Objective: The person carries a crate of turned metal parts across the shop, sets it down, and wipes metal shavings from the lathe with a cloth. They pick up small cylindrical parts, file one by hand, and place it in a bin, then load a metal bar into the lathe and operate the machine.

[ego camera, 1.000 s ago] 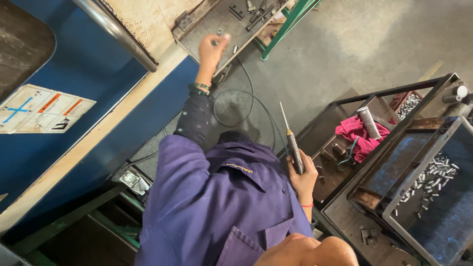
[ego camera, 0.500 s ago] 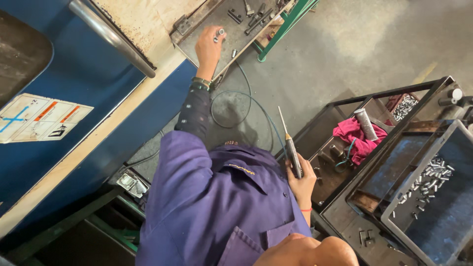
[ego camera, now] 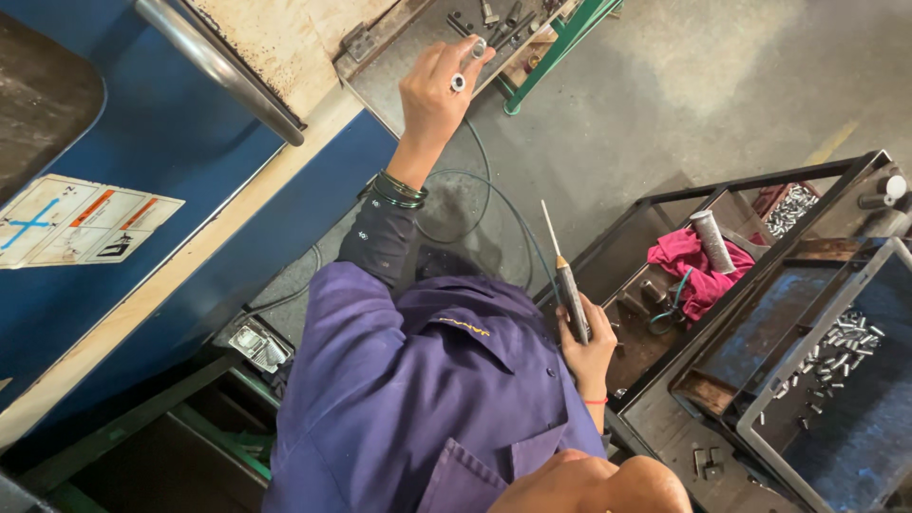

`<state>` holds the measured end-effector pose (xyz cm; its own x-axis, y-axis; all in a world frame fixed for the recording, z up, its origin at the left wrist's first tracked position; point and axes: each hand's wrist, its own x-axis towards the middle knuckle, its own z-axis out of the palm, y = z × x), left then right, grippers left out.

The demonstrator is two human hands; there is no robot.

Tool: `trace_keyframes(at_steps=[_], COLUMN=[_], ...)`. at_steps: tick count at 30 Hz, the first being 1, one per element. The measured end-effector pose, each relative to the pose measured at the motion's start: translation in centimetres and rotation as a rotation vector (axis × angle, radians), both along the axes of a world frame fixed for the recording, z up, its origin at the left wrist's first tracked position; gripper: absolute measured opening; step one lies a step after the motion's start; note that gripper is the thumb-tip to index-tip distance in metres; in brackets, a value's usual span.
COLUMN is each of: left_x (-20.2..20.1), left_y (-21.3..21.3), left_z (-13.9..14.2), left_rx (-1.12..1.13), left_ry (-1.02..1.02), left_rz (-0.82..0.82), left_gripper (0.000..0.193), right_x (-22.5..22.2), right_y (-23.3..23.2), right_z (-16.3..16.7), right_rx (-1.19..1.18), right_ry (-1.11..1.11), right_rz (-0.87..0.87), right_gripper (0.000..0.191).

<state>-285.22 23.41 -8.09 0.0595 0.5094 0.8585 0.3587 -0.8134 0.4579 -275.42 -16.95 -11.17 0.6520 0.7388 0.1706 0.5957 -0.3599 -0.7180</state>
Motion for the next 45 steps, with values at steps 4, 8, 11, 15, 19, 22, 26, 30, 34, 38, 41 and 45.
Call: trace_keyframes(at_steps=[4,8,11,15,19,22,26,30,34,38,41,45], left_x=[0.4,1.2,1.2,0.9,1.1,1.1,-0.1,-0.9,-0.8,-0.8,-0.7,0.0], left_y=[0.6,3.8,7.8,10.4,10.8,9.3,6.5,5.3,5.2,4.6,4.1,4.2], left_z=[-1.6,-5.2,-7.9,-9.9,-10.0,-10.1,-11.1,-11.8,-11.6,-11.7,-12.2,-12.3], left_rx=[0.008,-0.233,-0.553,-0.713,-0.633,-0.639,-0.733,-0.821,-0.817,-0.797,-0.694,-0.738], left_ry=[0.011,0.083,0.212,0.337,0.306,0.260,0.482,0.611,0.575,0.477,0.420,0.248], left_rz=[0.030,0.036,0.056,0.132,0.153,0.035,-0.217,-0.282,-0.275,-0.319,-0.324,-0.317], left_gripper=[0.027,0.019,0.023,0.021,0.036,0.038,0.030,0.028,0.024,0.028,0.030,0.026], right_x=[0.0,0.3,0.5,0.6,0.6,0.6,0.7,0.7,0.6,0.5,0.4,0.3], right_y=[-0.1,-0.4,-0.8,-1.4,-1.5,-1.5,-1.3,-0.8,0.0,0.3,0.3,0.1], right_z=[0.2,0.1,-0.1,-0.2,-0.3,-0.4,-0.4,-0.2,0.2,0.4,0.5,0.6], right_rx=[0.016,0.024,0.001,-0.007,-0.063,-0.084,-0.034,-0.045,-0.046,-0.027,-0.017,-0.019], right_ry=[0.001,0.019,0.029,0.004,0.019,0.022,0.022,-0.016,-0.015,-0.014,-0.005,0.028], right_rz=[0.032,0.019,-0.002,0.028,0.001,-0.009,0.015,0.040,0.061,0.075,0.089,0.109], right_gripper=[0.037,0.038,0.038,0.045,0.041,0.041,0.042,0.042,0.039,0.038,0.038,0.043])
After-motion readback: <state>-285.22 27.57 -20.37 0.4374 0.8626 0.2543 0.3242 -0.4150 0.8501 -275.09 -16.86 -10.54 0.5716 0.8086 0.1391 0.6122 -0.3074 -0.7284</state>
